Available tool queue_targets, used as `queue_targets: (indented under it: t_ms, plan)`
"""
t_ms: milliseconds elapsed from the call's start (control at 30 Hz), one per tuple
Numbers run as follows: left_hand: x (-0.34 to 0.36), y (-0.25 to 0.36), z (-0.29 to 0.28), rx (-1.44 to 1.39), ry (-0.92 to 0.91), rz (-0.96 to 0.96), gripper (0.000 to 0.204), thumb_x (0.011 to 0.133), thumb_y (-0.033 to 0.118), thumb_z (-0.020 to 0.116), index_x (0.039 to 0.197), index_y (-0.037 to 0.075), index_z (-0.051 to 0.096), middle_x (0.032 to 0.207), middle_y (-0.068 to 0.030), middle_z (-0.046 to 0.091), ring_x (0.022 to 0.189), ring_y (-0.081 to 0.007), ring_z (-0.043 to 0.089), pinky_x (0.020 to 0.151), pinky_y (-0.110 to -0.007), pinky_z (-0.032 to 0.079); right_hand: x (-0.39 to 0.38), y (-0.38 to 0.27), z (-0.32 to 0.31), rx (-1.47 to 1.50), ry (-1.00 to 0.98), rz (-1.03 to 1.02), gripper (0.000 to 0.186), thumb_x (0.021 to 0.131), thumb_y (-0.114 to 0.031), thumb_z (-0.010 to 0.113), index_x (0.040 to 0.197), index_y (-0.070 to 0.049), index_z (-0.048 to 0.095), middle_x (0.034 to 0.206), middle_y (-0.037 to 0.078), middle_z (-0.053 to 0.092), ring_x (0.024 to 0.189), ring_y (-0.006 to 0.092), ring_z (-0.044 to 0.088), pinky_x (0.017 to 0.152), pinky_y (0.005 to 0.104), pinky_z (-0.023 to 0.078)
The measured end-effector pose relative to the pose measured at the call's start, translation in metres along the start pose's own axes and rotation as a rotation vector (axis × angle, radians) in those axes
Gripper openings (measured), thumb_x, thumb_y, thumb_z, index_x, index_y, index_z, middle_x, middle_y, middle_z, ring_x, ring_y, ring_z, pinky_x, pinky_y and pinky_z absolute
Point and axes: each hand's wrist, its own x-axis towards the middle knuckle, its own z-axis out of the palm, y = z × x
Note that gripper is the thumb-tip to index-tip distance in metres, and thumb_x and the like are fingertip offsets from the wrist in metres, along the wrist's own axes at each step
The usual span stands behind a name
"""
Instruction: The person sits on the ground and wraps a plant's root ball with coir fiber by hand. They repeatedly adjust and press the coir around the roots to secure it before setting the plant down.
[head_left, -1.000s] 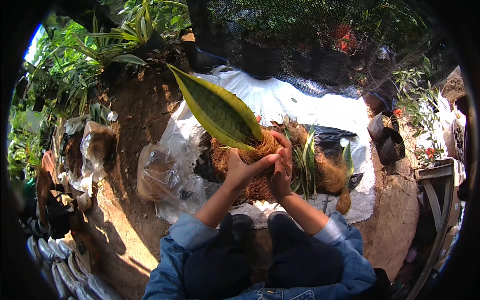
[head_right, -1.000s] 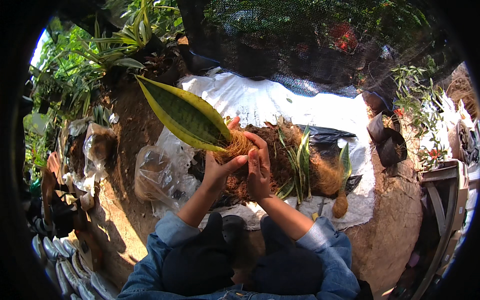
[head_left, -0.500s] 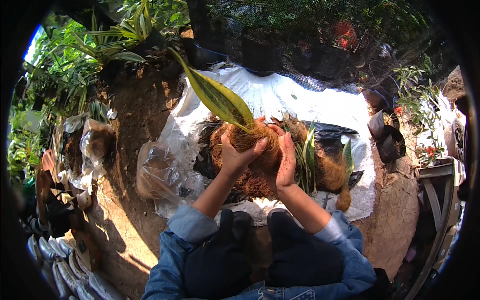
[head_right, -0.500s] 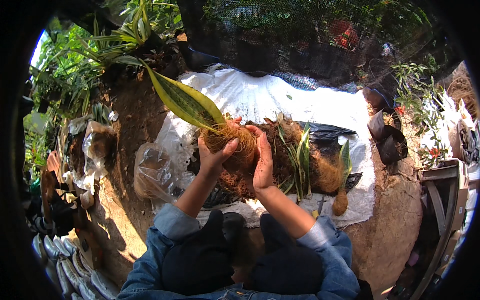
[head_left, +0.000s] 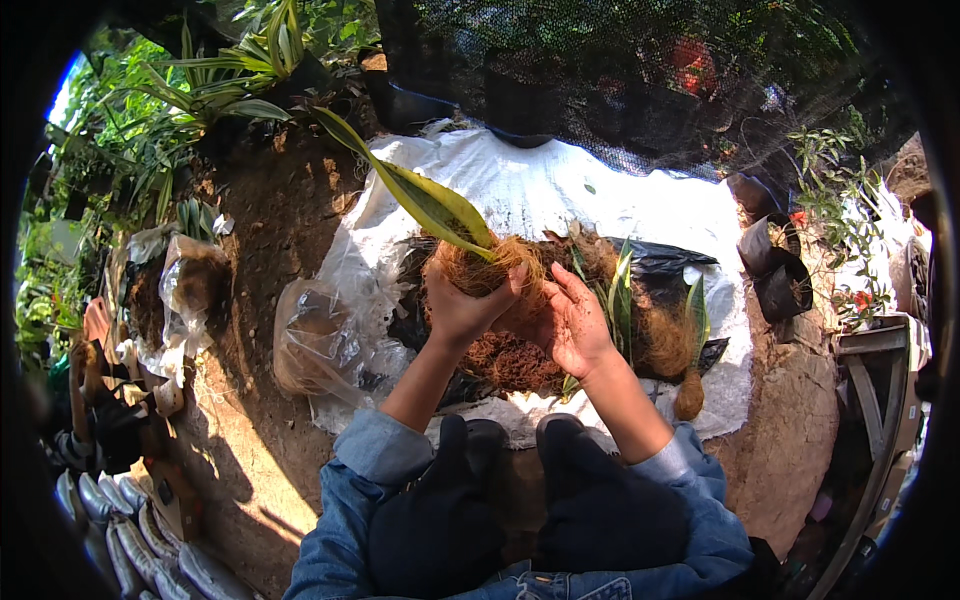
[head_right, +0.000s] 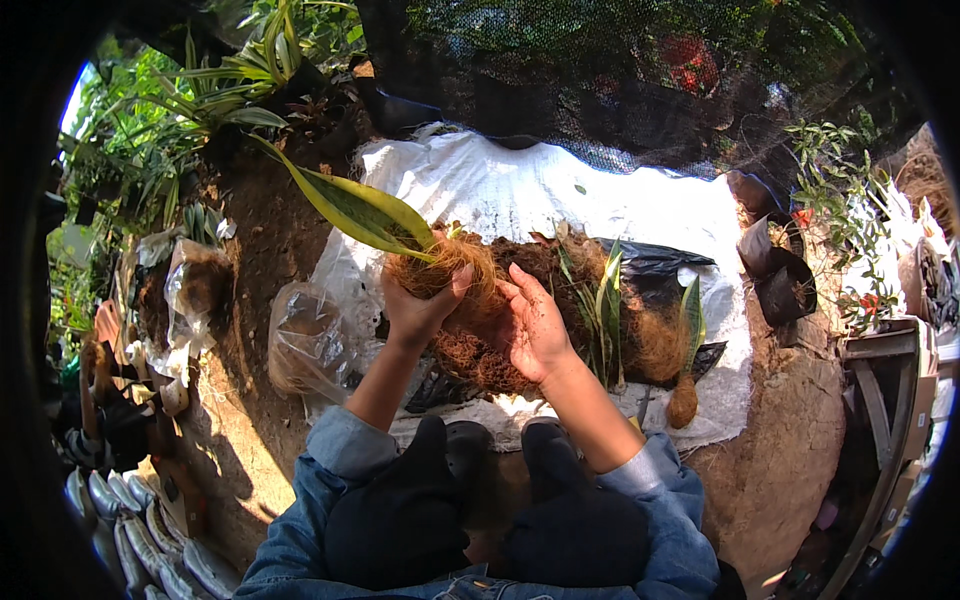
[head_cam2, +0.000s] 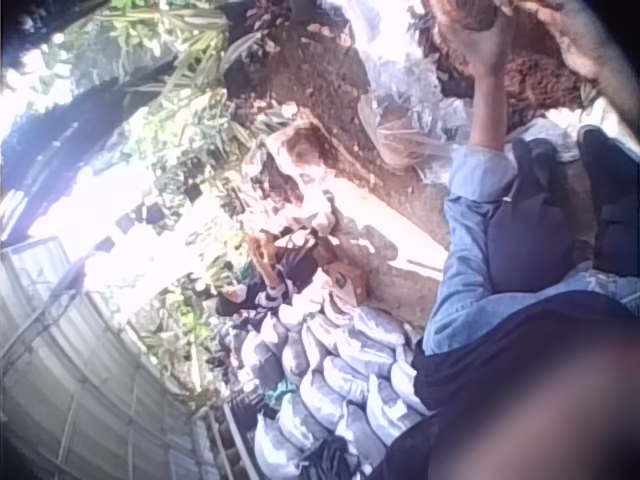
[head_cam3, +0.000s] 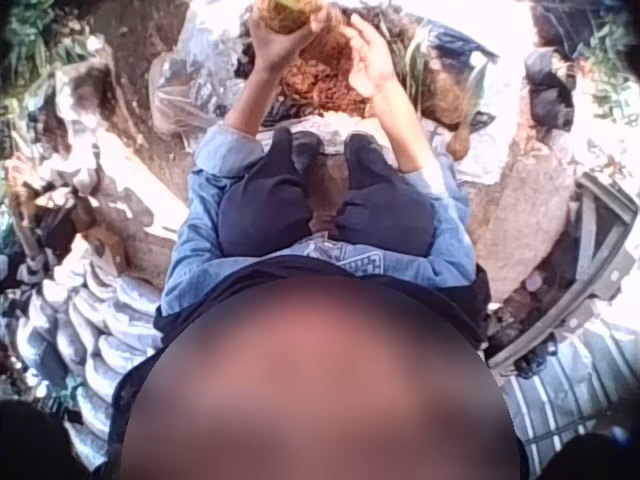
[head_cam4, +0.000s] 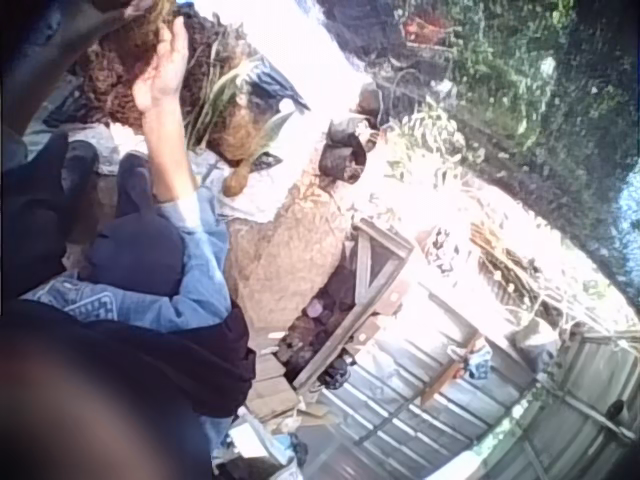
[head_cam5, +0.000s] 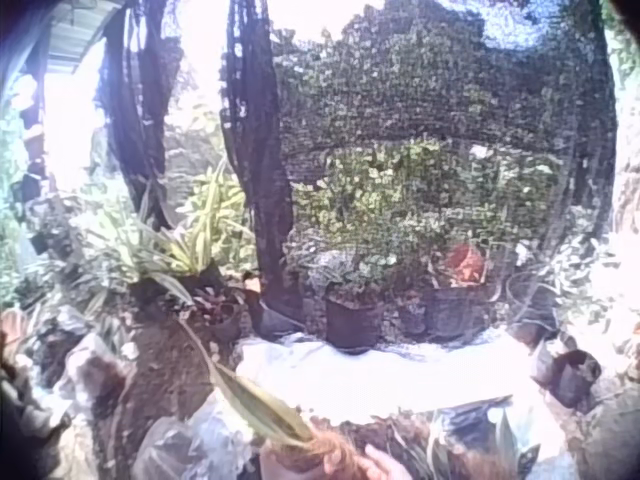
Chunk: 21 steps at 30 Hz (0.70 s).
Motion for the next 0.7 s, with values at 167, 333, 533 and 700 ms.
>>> queue_targets:
  t_ms: [167,333,533,700]
  plan:
    - [-0.001,-0.009,0.013,0.010,-0.024,0.175,0.046,0.071,0.012,0.081,0.107,-0.002,0.056,0.096,-0.0090,0.066,0.087,-0.0158,0.066,0.079,-0.029,0.053,-0.006,-0.005,0.000,-0.077,-0.100,-0.113,0.050,0.097,-0.044,0.049,0.127,-0.004,0.053,0.118,0.011,0.062,0.106,0.0214,0.062,0.097,0.0377,0.048]
    - [-0.004,-0.014,0.009,0.131,-0.149,0.175,0.056,0.069,0.015,0.085,0.113,-0.003,0.055,0.112,-0.0123,0.057,0.106,-0.0186,0.058,0.089,-0.032,0.049,-0.009,-0.008,-0.002,-0.211,0.131,-0.106,0.039,0.095,-0.035,0.057,0.122,-0.006,0.057,0.112,0.010,0.065,0.098,0.0190,0.065,0.085,0.0385,0.055]
    - [0.009,-0.023,-0.007,-0.052,-0.389,0.167,0.089,0.059,0.019,0.091,0.134,-0.003,0.048,0.153,-0.0236,0.020,0.139,-0.0322,0.029,0.112,-0.041,0.029,-0.010,-0.014,-0.010,-0.009,0.096,-0.083,0.035,0.091,-0.024,0.058,0.118,-0.002,0.058,0.105,0.011,0.067,0.089,0.0217,0.068,0.078,0.0390,0.058]
    - [0.017,-0.030,-0.008,0.052,-0.436,0.283,0.083,0.056,0.021,0.092,0.127,-0.003,0.055,0.150,-0.0236,0.027,0.140,-0.0346,0.025,0.113,-0.043,0.026,-0.008,-0.009,-0.015,0.064,0.019,-0.002,0.054,0.088,-0.040,0.054,0.124,0.000,0.054,0.111,0.015,0.065,0.092,0.0269,0.067,0.083,0.0442,0.056]
